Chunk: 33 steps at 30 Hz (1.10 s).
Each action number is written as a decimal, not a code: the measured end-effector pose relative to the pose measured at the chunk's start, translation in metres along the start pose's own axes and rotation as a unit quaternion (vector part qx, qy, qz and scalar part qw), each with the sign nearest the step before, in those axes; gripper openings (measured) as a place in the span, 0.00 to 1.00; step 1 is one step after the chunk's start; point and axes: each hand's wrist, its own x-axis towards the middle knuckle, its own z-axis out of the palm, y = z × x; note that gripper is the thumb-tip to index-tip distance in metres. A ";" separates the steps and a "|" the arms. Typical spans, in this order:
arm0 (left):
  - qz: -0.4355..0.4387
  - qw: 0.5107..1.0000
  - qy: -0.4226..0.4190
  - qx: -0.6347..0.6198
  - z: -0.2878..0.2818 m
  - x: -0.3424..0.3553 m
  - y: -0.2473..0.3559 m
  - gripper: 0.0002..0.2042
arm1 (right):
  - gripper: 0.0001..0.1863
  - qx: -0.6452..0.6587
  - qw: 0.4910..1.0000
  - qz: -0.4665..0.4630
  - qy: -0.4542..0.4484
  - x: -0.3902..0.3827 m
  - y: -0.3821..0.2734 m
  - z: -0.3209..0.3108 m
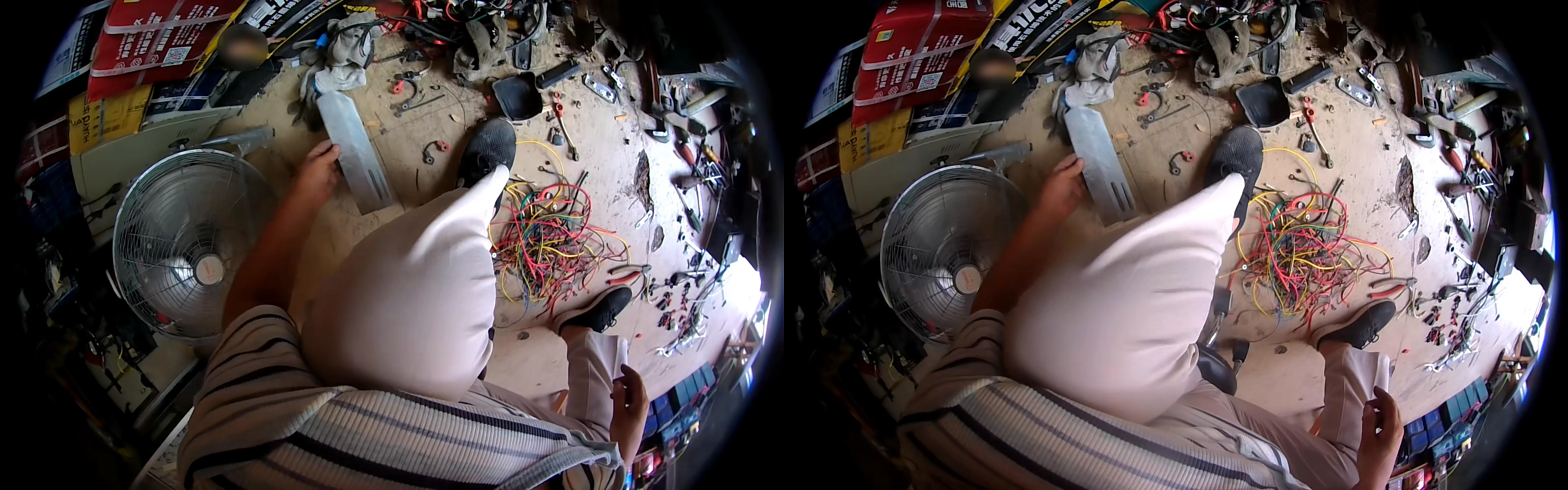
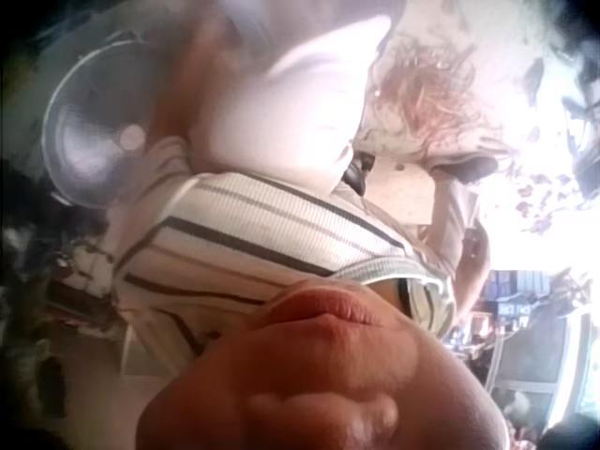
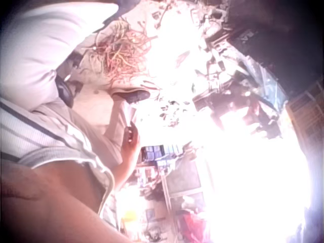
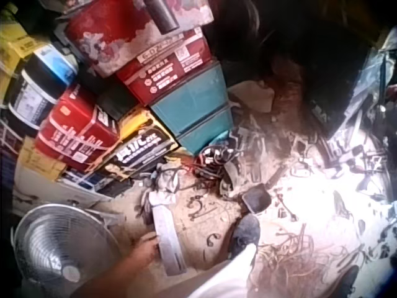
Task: The person sits on the floor in a cluttered workshop and uses pliers to strip the insulation from various colored electrical wires. They then twist the exposed copper strands together by hand to create connections.
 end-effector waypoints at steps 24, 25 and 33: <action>0.249 0.693 0.105 0.669 0.007 0.054 -0.009 0.07 | 0.15 0.013 1.000 0.024 0.007 -0.001 -0.013 -0.002; 0.250 0.712 0.089 0.650 0.007 0.059 -0.005 0.08 | 0.15 0.011 1.000 0.022 0.005 -0.001 -0.013 -0.003; 0.140 0.703 0.338 0.610 0.034 0.127 0.073 0.44 | 0.14 0.024 0.999 0.008 0.027 0.001 -0.005 0.001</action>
